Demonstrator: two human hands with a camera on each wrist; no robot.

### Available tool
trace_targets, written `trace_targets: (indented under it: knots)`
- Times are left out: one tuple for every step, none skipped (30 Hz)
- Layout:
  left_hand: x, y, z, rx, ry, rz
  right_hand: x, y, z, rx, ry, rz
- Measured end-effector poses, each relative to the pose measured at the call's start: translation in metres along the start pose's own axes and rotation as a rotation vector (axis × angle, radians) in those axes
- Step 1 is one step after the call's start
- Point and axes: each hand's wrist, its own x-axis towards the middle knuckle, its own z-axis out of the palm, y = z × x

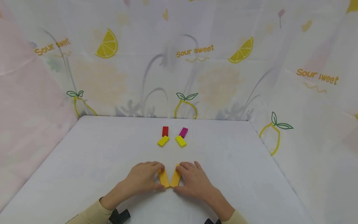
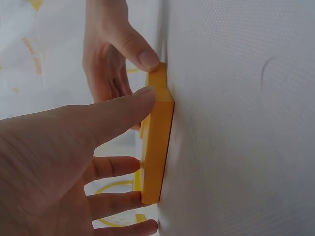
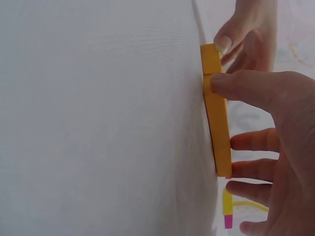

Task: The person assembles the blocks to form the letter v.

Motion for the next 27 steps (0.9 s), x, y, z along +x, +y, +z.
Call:
trace_targets:
  knots:
    - [0.0002, 0.0000, 0.0002, 0.000, 0.000, 0.000, -0.0004, -0.0002, -0.0001, -0.002, 0.003, 0.001]
    - [0.0004, -0.0001, 0.0005, 0.000, -0.001, -0.001, -0.0008, -0.0002, -0.0002, -0.003, 0.005, 0.002]
    - [0.0006, -0.0001, 0.0008, -0.001, 0.000, -0.002, -0.0011, -0.0003, -0.0001, -0.003, 0.008, 0.002]
    - [0.0007, -0.0001, 0.0010, -0.002, 0.000, -0.001, -0.0014, -0.0004, 0.0001, -0.004, 0.010, 0.002]
    - [0.0008, -0.0002, 0.0012, -0.002, 0.001, -0.001, -0.0016, -0.0004, 0.0004, -0.003, 0.014, 0.002]
    - [0.0009, -0.0002, 0.0014, -0.001, 0.003, 0.000, -0.0017, -0.0002, 0.0008, -0.004, 0.017, 0.002]
    - [0.0010, -0.0002, 0.0016, 0.000, 0.005, 0.002, -0.0017, 0.0001, 0.0012, -0.007, 0.020, 0.002]
    - [0.0010, -0.0003, 0.0019, 0.003, 0.007, 0.003, -0.0017, 0.0003, 0.0017, -0.009, 0.022, 0.001]
    - [0.0010, -0.0003, 0.0021, 0.006, 0.009, 0.004, -0.0018, 0.0004, 0.0022, -0.010, 0.022, 0.001]
    - [0.0009, -0.0003, 0.0023, 0.009, 0.011, 0.004, -0.0017, 0.0005, 0.0025, -0.012, 0.023, 0.001]
    - [0.0009, -0.0003, 0.0025, 0.012, 0.013, 0.004, -0.0016, 0.0005, 0.0028, -0.013, 0.023, 0.002]
    - [0.0009, -0.0002, 0.0026, 0.015, 0.015, 0.005, -0.0016, 0.0005, 0.0030, -0.014, 0.022, 0.003]
    - [0.0008, -0.0001, 0.0026, 0.016, 0.017, 0.005, -0.0015, 0.0003, 0.0029, -0.016, 0.020, 0.003]
    - [0.0006, 0.0000, 0.0026, 0.018, 0.019, 0.006, -0.0013, 0.0003, 0.0028, -0.016, 0.019, 0.004]
    - [0.0005, 0.0001, 0.0024, 0.018, 0.019, 0.005, -0.0012, 0.0002, 0.0026, -0.016, 0.017, 0.005]
    - [0.0004, 0.0003, 0.0021, 0.017, 0.019, 0.006, -0.0011, 0.0001, 0.0022, -0.016, 0.017, 0.006]
    - [0.0003, 0.0005, 0.0018, 0.017, 0.019, 0.006, -0.0011, -0.0002, 0.0019, -0.014, 0.015, 0.006]
    - [0.0002, 0.0006, 0.0015, 0.017, 0.019, 0.006, -0.0011, -0.0003, 0.0016, -0.012, 0.014, 0.007]
    - [0.0002, 0.0008, 0.0012, 0.016, 0.018, 0.006, -0.0010, -0.0004, 0.0013, -0.012, 0.013, 0.007]
    - [0.0002, 0.0009, 0.0009, 0.016, 0.016, 0.006, -0.0009, -0.0003, 0.0012, -0.010, 0.012, 0.007]
    - [0.0003, 0.0009, 0.0009, 0.015, 0.014, 0.006, -0.0010, -0.0005, 0.0010, -0.007, 0.010, 0.008]
    - [0.0004, 0.0008, 0.0008, 0.015, 0.012, 0.006, -0.0010, -0.0007, 0.0009, -0.004, 0.009, 0.008]
    - [0.0005, 0.0007, 0.0009, 0.014, 0.010, 0.006, -0.0010, -0.0008, 0.0008, 0.001, 0.006, 0.010]
    - [0.0006, 0.0006, 0.0009, 0.013, 0.008, 0.005, -0.0010, -0.0008, 0.0009, 0.007, 0.004, 0.013]
    - [0.0007, 0.0006, 0.0008, 0.014, 0.007, 0.005, -0.0009, -0.0008, 0.0009, 0.011, 0.001, 0.015]
    - [0.0008, 0.0006, 0.0008, 0.014, 0.006, 0.005, -0.0008, -0.0008, 0.0010, 0.015, -0.002, 0.019]
    - [0.0008, 0.0007, 0.0008, 0.014, 0.005, 0.006, -0.0008, -0.0009, 0.0011, 0.020, -0.006, 0.023]
